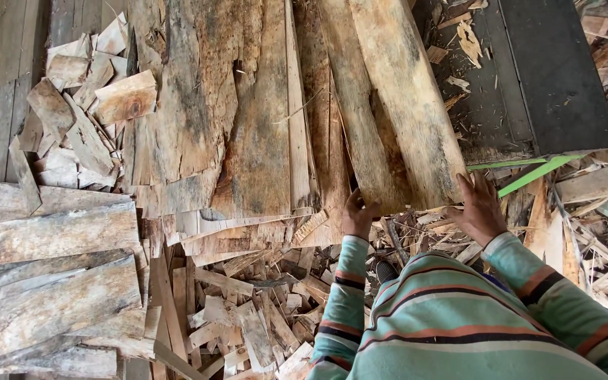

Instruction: Trimming thin sheets of wood veneer using a large manual lever cutter.

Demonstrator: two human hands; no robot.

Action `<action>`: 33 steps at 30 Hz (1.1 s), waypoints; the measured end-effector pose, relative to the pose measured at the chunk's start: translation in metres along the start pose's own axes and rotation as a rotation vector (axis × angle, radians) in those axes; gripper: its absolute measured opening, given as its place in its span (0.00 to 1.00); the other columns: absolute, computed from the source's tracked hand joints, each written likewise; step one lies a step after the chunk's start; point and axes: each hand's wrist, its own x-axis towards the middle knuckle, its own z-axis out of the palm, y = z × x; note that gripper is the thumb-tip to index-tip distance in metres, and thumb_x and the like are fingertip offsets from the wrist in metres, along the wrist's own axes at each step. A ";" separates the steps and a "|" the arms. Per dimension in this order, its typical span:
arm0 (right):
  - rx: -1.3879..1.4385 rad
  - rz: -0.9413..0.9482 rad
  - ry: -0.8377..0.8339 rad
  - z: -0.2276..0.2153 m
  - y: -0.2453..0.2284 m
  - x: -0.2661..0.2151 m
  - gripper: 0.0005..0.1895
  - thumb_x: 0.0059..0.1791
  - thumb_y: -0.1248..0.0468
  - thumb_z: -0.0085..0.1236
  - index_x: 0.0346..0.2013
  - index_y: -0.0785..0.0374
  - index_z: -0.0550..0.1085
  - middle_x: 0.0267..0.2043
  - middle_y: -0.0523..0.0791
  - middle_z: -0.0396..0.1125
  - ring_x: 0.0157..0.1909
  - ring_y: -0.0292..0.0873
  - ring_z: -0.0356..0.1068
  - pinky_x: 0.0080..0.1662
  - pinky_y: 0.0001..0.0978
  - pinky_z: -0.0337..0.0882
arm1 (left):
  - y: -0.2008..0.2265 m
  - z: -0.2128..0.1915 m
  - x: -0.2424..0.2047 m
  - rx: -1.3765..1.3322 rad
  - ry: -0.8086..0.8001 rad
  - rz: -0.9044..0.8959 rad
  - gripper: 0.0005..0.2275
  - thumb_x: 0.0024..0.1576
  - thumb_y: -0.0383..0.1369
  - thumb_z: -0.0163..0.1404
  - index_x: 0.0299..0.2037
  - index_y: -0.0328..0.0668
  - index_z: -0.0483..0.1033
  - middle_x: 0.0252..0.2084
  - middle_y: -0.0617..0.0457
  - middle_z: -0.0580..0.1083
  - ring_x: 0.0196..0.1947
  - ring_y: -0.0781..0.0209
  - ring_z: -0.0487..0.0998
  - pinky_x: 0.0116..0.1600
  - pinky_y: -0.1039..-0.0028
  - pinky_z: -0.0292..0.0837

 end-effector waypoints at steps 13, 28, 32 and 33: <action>0.830 -0.089 -0.187 -0.094 -0.029 0.078 0.41 0.54 0.40 0.49 0.68 0.71 0.64 0.63 0.59 0.67 0.56 0.53 0.74 0.54 0.38 0.75 | 0.189 0.128 -0.079 0.477 -0.128 0.387 0.10 0.66 0.29 0.49 0.53 0.34 0.71 0.34 0.43 0.79 0.26 0.58 0.80 0.29 0.69 0.77; 0.526 0.070 0.136 -0.144 0.158 0.078 0.09 0.53 0.65 0.48 0.40 0.70 0.70 0.27 0.57 0.63 0.26 0.54 0.65 0.33 0.51 0.64 | 0.116 0.241 -0.105 0.756 -0.196 0.722 0.38 0.62 0.52 0.58 0.78 0.46 0.58 0.78 0.29 0.59 0.80 0.37 0.57 0.77 0.49 0.60; 0.721 0.192 0.136 -0.136 0.214 0.057 0.12 0.55 0.66 0.51 0.31 0.72 0.65 0.24 0.53 0.57 0.25 0.44 0.58 0.30 0.43 0.61 | -0.014 0.193 -0.069 -0.068 0.216 0.148 0.34 0.55 0.37 0.62 0.70 0.37 0.59 0.65 0.41 0.65 0.61 0.46 0.72 0.65 0.60 0.74; 0.825 0.293 0.102 -0.138 0.221 0.049 0.08 0.54 0.65 0.51 0.33 0.68 0.71 0.23 0.47 0.61 0.25 0.39 0.60 0.30 0.40 0.61 | -0.061 0.181 -0.062 -0.152 0.376 0.044 0.34 0.55 0.34 0.64 0.69 0.37 0.58 0.64 0.44 0.67 0.59 0.50 0.72 0.62 0.64 0.73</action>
